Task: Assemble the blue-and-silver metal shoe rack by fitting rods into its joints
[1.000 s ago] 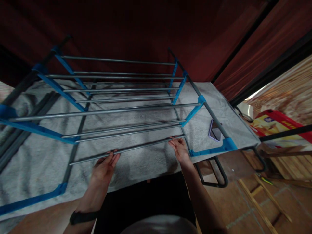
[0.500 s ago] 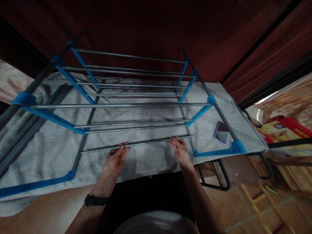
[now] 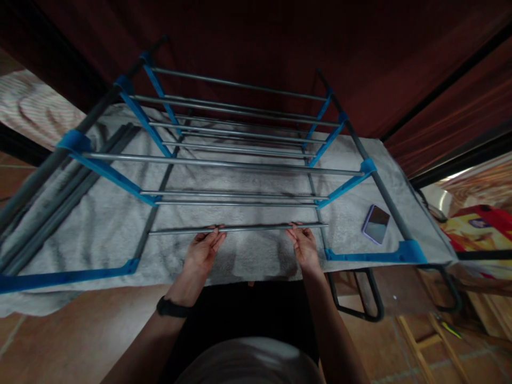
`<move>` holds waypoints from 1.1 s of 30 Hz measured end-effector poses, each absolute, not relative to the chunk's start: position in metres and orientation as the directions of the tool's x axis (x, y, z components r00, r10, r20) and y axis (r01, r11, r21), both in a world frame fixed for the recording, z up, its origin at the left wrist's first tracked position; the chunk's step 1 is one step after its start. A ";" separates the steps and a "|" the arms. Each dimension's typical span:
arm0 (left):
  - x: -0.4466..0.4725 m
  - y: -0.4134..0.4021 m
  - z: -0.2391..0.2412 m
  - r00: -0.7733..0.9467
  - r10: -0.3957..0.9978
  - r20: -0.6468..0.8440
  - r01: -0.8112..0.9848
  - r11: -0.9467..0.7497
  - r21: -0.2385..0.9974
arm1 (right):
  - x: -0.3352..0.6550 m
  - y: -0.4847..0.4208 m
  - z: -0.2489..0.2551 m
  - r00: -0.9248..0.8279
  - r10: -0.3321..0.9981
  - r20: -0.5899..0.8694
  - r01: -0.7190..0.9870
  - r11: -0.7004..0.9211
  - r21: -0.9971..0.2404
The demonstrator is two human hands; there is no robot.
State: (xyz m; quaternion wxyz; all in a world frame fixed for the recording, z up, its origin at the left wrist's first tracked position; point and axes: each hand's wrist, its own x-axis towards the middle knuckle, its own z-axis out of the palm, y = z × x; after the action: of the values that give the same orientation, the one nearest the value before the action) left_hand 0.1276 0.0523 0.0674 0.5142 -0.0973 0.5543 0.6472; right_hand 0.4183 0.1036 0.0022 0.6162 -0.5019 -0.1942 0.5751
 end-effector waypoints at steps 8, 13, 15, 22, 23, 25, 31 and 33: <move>0.129 0.052 0.065 -0.444 0.573 -0.689 -0.766 0.158 0.624 | 0.415 0.104 0.006 0.302 0.894 -0.332 -0.477 -0.160 -0.864; 0.131 0.052 0.062 -0.460 0.560 -0.689 -0.755 0.161 0.635 | 0.415 0.104 0.003 0.290 0.901 -0.324 -0.482 -0.155 -0.862; 0.131 0.052 0.062 -0.456 0.563 -0.689 -0.756 0.163 0.634 | 0.415 0.104 0.003 0.286 0.902 -0.324 -0.484 -0.156 -0.861; 0.131 0.051 0.059 -0.453 0.573 -0.683 -0.743 0.179 0.644 | 0.414 0.103 0.007 0.304 0.891 -0.338 -0.484 -0.161 -0.860; 0.131 0.051 0.058 -0.452 0.578 -0.680 -0.746 0.173 0.643 | 0.414 0.102 0.008 0.304 0.891 -0.337 -0.482 -0.161 -0.861; 0.131 0.049 0.055 -0.453 0.595 -0.664 -0.745 0.156 0.648 | 0.415 0.101 0.009 0.297 0.894 -0.336 -0.480 -0.164 -0.862; 0.133 0.044 0.046 -0.458 0.657 -0.599 -0.699 0.150 0.699 | 0.421 0.100 0.006 0.280 0.898 -0.340 -0.483 -0.174 -0.858; 0.134 0.044 0.044 -0.468 0.662 -0.585 -0.680 0.153 0.717 | 0.423 0.100 0.004 0.277 0.899 -0.338 -0.479 -0.175 -0.860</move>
State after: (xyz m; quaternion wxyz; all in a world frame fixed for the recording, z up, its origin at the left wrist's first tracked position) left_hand 0.1340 0.0439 0.0436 0.5155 -0.0080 0.5573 0.6509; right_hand 0.4235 0.1002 0.0038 0.6091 -0.5174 -0.2032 0.5658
